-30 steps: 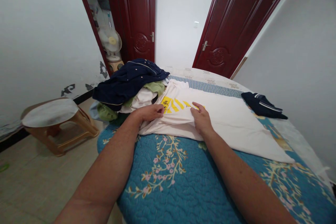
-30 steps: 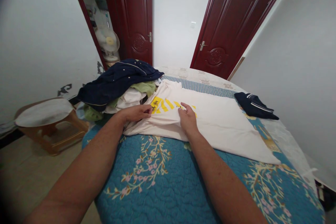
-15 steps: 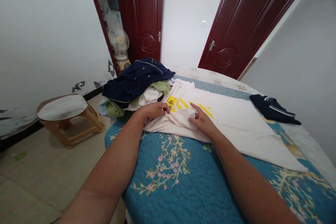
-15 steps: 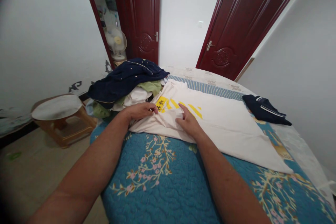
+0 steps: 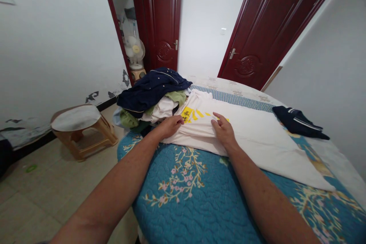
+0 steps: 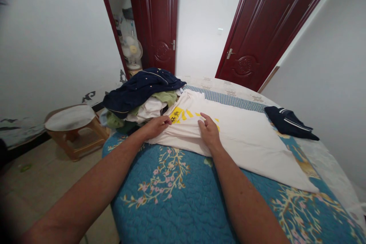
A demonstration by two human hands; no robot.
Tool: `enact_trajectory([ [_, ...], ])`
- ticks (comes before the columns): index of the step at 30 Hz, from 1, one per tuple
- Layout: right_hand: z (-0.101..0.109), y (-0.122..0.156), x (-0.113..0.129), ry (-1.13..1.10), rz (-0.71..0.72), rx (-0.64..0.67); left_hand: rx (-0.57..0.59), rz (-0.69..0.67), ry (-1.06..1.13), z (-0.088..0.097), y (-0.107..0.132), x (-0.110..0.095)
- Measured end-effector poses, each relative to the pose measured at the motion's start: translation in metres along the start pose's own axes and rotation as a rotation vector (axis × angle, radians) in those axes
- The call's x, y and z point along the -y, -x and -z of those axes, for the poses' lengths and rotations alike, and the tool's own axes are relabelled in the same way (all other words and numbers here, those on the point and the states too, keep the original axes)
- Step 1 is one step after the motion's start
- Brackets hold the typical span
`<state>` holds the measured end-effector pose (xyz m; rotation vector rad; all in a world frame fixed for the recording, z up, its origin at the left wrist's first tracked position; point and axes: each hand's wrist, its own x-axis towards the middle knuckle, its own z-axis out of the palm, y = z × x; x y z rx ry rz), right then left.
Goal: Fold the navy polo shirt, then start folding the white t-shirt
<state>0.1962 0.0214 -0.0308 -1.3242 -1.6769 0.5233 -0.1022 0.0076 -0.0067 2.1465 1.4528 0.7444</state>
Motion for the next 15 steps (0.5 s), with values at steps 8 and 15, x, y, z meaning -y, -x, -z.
enact_trajectory([
  [8, 0.017, 0.002, -0.006, 0.175, 0.065, 0.246, 0.059, -0.003, 0.089, 0.009, 0.013, 0.000],
  [15, 0.031, 0.028, 0.009, 0.409, 0.013, 0.328, 0.176, -0.068, 0.057, 0.010, 0.014, 0.002],
])
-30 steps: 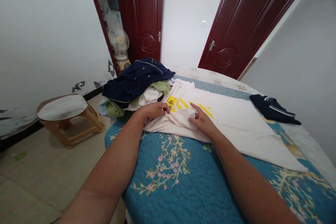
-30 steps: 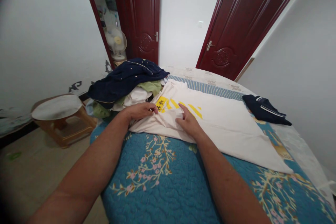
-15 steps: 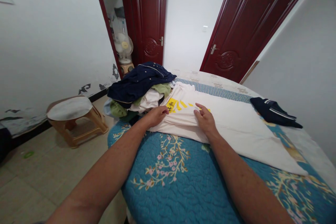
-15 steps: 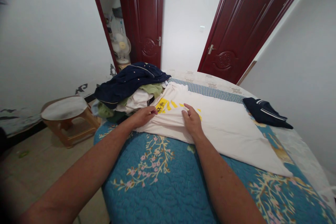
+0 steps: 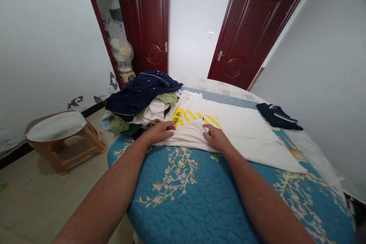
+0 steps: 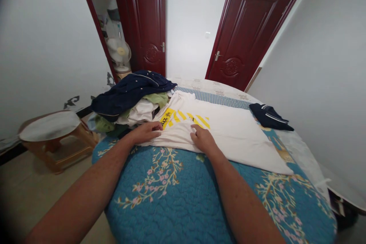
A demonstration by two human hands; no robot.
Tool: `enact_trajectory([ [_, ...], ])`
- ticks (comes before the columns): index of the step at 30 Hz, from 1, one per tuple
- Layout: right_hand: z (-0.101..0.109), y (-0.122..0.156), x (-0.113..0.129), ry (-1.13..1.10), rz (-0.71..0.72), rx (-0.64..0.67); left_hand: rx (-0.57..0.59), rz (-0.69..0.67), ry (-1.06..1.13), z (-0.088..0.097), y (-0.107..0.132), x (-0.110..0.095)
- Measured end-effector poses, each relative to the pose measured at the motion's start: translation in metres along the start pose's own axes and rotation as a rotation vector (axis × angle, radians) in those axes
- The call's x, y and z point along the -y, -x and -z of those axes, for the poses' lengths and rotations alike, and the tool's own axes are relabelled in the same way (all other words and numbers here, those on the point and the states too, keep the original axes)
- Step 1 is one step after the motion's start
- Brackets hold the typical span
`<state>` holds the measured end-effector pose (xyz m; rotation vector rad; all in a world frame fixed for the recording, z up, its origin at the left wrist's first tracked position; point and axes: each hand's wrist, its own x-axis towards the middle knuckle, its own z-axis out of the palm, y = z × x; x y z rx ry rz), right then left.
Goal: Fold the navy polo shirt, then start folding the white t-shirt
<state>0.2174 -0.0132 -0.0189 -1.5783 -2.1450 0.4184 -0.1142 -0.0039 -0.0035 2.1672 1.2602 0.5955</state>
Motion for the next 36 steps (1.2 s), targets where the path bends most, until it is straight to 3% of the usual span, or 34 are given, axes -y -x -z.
enact_trajectory([
  [5, -0.002, 0.010, 0.003, 0.211, -0.143, -0.022, -0.001, -0.001, -0.102, -0.001, 0.001, -0.001],
  [8, -0.004, 0.010, 0.010, 0.218, -0.147, -0.147, -0.017, -0.022, -0.162, 0.001, 0.001, -0.011],
  [12, -0.008, 0.011, 0.024, 0.135, 0.191, -0.293, -0.086, -0.058, -0.312, -0.001, -0.007, -0.032],
  [15, -0.015, 0.013, 0.031, 0.116, 0.407, -0.147, -0.073, -0.158, -0.394, -0.012, -0.016, -0.038],
  [17, -0.019, 0.012, 0.031, 0.166, 0.368, -0.041, -0.035, -0.200, -0.382, -0.022, -0.017, -0.035],
  [21, -0.025, 0.002, 0.019, 0.284, 0.102, 0.015, -0.018, -0.157, -0.313, -0.031, -0.008, -0.022],
  [26, -0.030, -0.008, -0.002, 0.327, 0.002, -0.093, 0.028, 0.008, -0.395, -0.020, 0.003, -0.023],
  [30, -0.027, -0.007, -0.020, 0.280, 0.019, -0.254, -0.106, 0.098, -0.552, -0.013, 0.000, -0.040],
  [33, -0.017, -0.004, -0.027, 0.246, 0.031, -0.374, -0.193, -0.050, -0.475, -0.017, -0.013, -0.052],
  [36, -0.008, 0.002, -0.023, 0.270, 0.038, -0.353, -0.147, -0.214, -0.399, -0.036, -0.036, -0.060],
])
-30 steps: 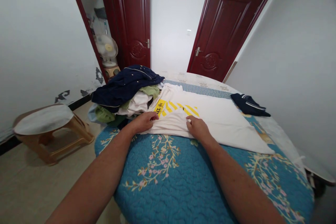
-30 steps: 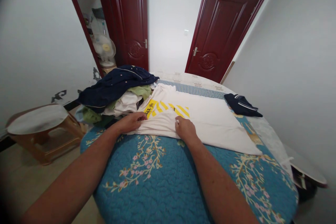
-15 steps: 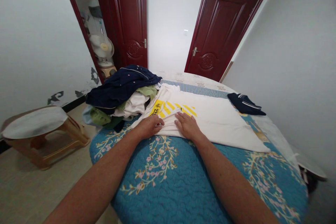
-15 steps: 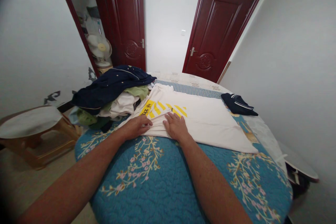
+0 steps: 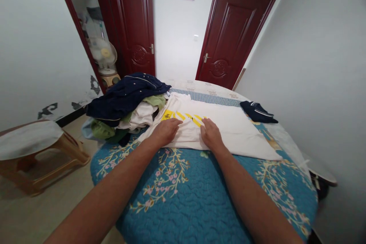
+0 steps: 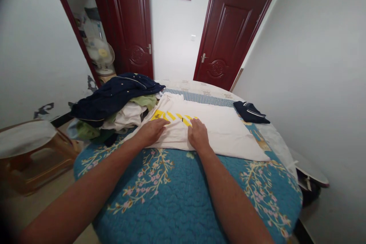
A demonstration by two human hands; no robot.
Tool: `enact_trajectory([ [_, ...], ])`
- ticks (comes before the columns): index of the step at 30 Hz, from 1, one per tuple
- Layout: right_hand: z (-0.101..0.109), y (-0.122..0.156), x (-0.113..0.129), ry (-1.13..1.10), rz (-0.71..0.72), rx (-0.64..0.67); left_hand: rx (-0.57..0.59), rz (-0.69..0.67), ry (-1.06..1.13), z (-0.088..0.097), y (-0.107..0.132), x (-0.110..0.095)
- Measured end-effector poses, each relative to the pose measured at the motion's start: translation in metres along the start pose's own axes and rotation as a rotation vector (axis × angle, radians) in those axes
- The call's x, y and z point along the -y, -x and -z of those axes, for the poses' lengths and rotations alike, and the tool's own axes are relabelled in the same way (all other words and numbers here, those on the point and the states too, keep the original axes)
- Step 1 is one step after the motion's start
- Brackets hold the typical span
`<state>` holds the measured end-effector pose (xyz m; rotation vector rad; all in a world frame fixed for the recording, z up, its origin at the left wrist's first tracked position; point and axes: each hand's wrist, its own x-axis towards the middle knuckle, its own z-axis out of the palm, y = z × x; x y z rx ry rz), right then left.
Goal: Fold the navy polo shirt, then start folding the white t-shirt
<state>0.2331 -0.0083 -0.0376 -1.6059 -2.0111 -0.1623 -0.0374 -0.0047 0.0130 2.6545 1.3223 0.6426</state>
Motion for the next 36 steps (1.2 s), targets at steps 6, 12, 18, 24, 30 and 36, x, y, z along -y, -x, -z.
enact_trajectory([
  [6, 0.003, 0.018, 0.023, 0.059, 0.058, 0.233, 0.097, 0.015, -0.094, -0.060, -0.029, -0.011],
  [12, 0.013, 0.022, 0.017, 0.017, 0.074, 0.315, 0.110, 0.029, -0.191, -0.073, -0.029, -0.008],
  [18, 0.042, 0.039, -0.023, 0.058, 0.034, 0.341, 0.152, 0.036, -0.245, -0.070, -0.037, -0.007],
  [24, 0.075, 0.068, -0.104, 0.155, -0.167, 0.348, 0.155, 0.039, -0.273, -0.073, -0.038, -0.004],
  [30, 0.114, 0.094, -0.210, 0.273, -0.390, 0.294, 0.172, 0.043, -0.298, -0.074, -0.039, -0.002],
  [36, 0.129, 0.109, -0.255, 0.313, -0.541, 0.249, 0.182, 0.043, -0.293, -0.075, -0.039, 0.000],
])
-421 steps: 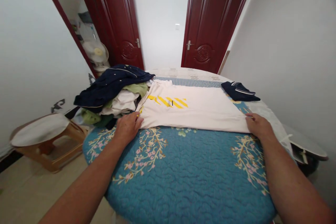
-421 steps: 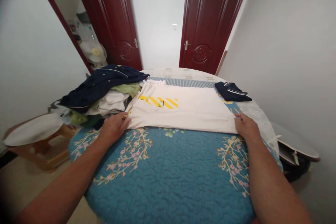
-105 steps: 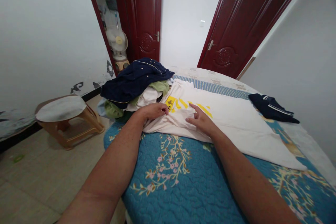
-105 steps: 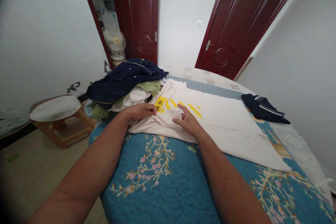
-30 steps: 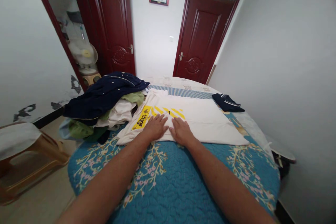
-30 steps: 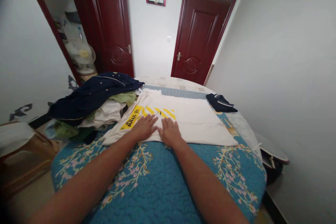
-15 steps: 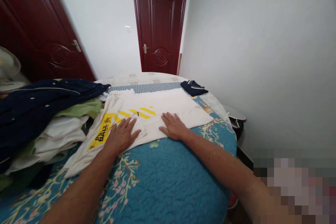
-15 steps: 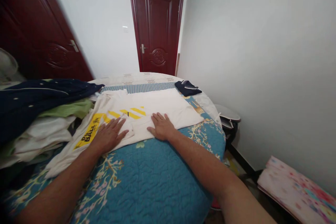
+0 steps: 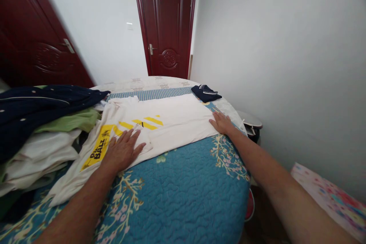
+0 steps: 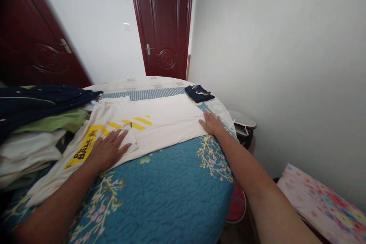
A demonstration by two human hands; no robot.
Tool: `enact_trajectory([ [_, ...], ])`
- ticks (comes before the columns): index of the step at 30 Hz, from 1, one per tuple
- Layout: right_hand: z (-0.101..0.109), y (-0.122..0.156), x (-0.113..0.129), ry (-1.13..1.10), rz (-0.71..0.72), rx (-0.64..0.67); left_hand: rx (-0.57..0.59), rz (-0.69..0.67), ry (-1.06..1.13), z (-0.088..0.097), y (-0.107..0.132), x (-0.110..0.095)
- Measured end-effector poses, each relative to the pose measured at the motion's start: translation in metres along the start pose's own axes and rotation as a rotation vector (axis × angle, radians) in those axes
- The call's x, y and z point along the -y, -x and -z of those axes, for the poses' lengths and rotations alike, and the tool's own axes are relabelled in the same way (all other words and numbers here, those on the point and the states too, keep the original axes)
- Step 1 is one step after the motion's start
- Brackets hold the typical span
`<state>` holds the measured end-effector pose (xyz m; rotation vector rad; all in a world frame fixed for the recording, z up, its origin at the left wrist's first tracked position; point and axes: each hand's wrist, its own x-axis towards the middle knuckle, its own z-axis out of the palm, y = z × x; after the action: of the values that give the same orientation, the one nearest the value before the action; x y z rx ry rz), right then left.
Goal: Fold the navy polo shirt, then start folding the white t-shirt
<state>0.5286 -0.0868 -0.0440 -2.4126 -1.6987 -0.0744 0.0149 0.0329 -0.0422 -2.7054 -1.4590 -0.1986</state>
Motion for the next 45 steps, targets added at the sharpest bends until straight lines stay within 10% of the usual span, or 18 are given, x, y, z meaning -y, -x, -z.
enact_trajectory([
  [5, 0.003, 0.014, 0.010, -0.023, -0.054, -0.276, -0.007, 0.002, 0.007, -0.001, 0.000, 0.000],
  [9, 0.005, 0.039, 0.066, -0.082, 0.137, -0.417, 0.003, 0.009, 0.012, 0.001, 0.000, -0.001],
  [15, -0.003, 0.098, 0.212, -0.189, 0.611, -0.167, -0.029, -0.015, -0.008, -0.004, -0.002, 0.001],
  [19, -0.001, 0.106, 0.246, -0.200, 0.568, 0.047, -0.056, -0.015, -0.014, -0.004, -0.002, 0.001],
  [24, 0.001, 0.093, 0.208, -0.166, 0.392, 0.108, -0.057, 0.005, -0.002, 0.002, 0.003, -0.003],
  [35, 0.002, 0.060, 0.033, 0.043, -0.226, 0.015, -0.163, 0.032, 0.042, 0.006, 0.013, -0.010],
  [45, -0.025, 0.046, 0.004, 0.017, -0.185, -0.010, -0.129, 0.183, -0.032, 0.021, 0.085, 0.004],
])
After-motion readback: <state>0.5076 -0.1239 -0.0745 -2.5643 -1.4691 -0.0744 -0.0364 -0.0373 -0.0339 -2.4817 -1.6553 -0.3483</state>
